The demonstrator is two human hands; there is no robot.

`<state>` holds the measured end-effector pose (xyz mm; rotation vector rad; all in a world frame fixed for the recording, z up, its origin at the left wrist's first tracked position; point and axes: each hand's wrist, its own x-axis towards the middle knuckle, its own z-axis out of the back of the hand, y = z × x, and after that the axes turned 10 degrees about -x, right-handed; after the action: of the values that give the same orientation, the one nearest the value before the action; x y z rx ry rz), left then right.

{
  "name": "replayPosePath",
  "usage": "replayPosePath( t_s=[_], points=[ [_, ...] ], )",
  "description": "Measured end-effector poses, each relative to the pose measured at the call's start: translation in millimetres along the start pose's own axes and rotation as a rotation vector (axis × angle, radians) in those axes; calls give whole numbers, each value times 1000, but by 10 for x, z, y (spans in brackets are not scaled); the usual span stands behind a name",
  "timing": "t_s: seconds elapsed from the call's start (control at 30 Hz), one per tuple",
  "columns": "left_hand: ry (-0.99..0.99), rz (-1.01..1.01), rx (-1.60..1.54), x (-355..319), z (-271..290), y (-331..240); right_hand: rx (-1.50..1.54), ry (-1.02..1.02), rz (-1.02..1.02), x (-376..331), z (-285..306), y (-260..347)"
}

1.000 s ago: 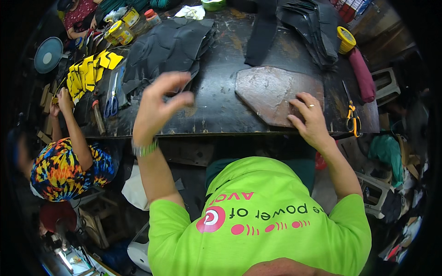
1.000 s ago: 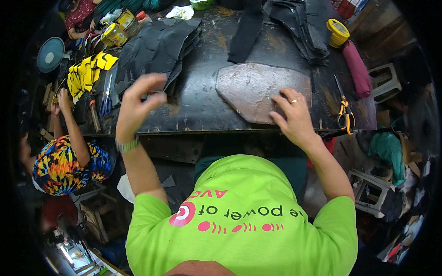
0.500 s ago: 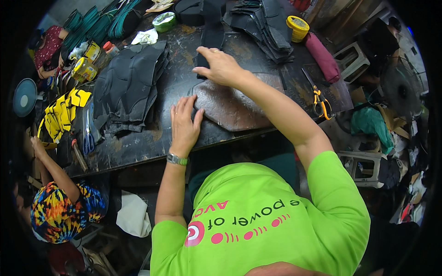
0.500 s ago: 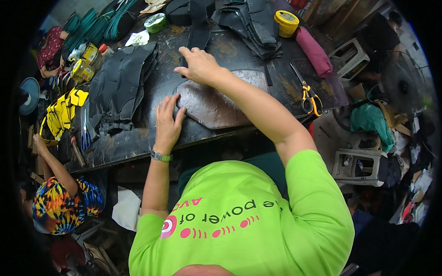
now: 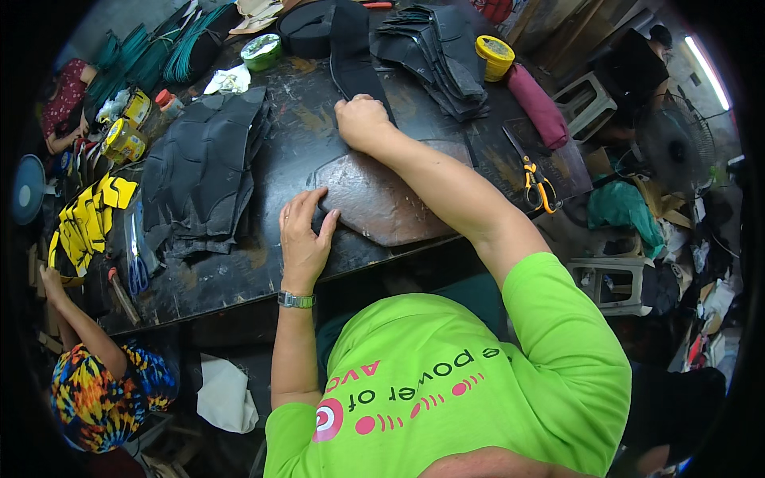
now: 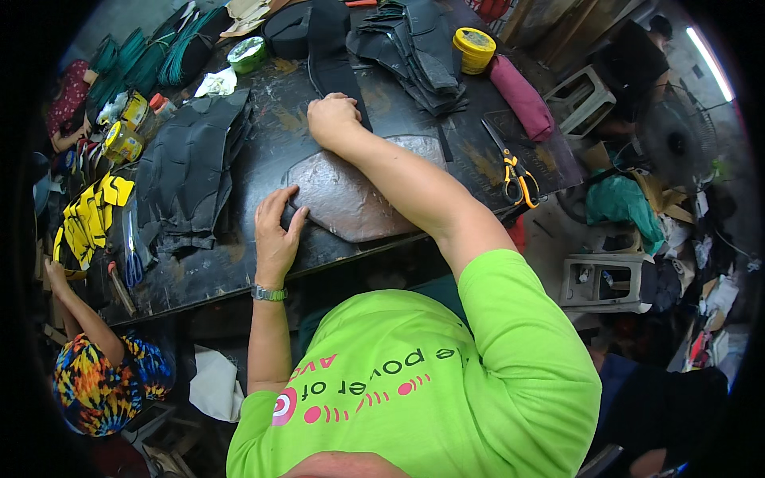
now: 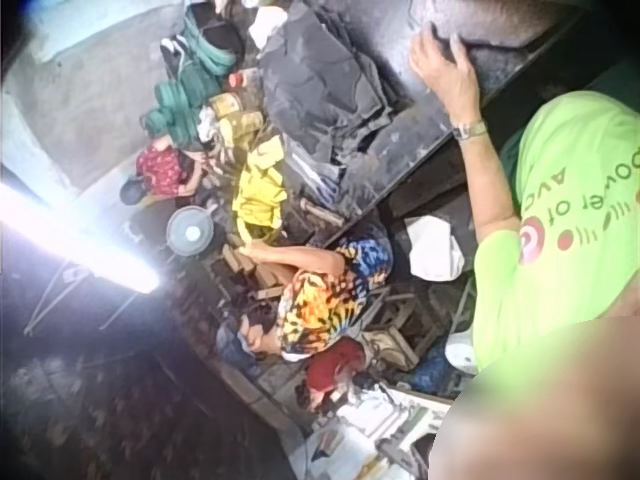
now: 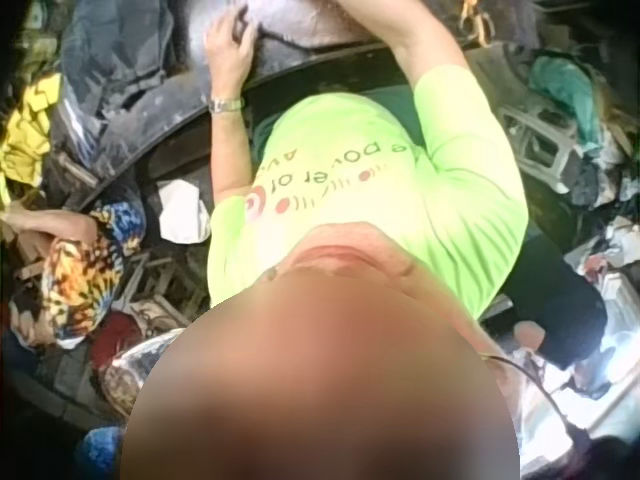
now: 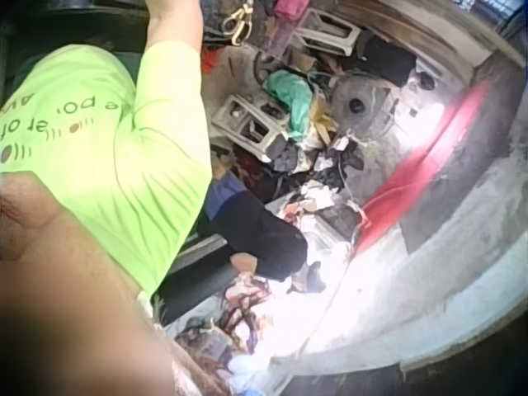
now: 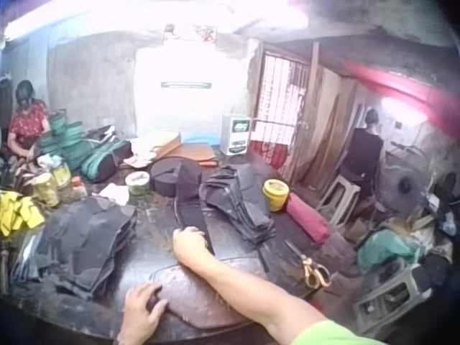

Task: The person repeatedly picks up a black fabric strip, aligns it, and cuts a small piece from one end using yellow-handled scissors. The cut pieces are placed on the table, and the process continues with the remaining strip.

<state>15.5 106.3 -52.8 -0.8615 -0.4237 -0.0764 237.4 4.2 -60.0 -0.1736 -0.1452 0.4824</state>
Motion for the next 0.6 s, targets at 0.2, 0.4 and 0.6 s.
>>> replayPosePath(
  t_s=[0.2, 0.4, 0.6],
  points=[
    [0, -20, 4, 6, 4, 20, 656, -495, -179, -91, 21, -735],
    [-12, -15, 9, -9, -8, 17, 968, -404, -446, -237, -378, -1012],
    [-39, -12, -20, -15, -16, 23, 624, -328, -402, -54, -392, -1080]
  ],
)
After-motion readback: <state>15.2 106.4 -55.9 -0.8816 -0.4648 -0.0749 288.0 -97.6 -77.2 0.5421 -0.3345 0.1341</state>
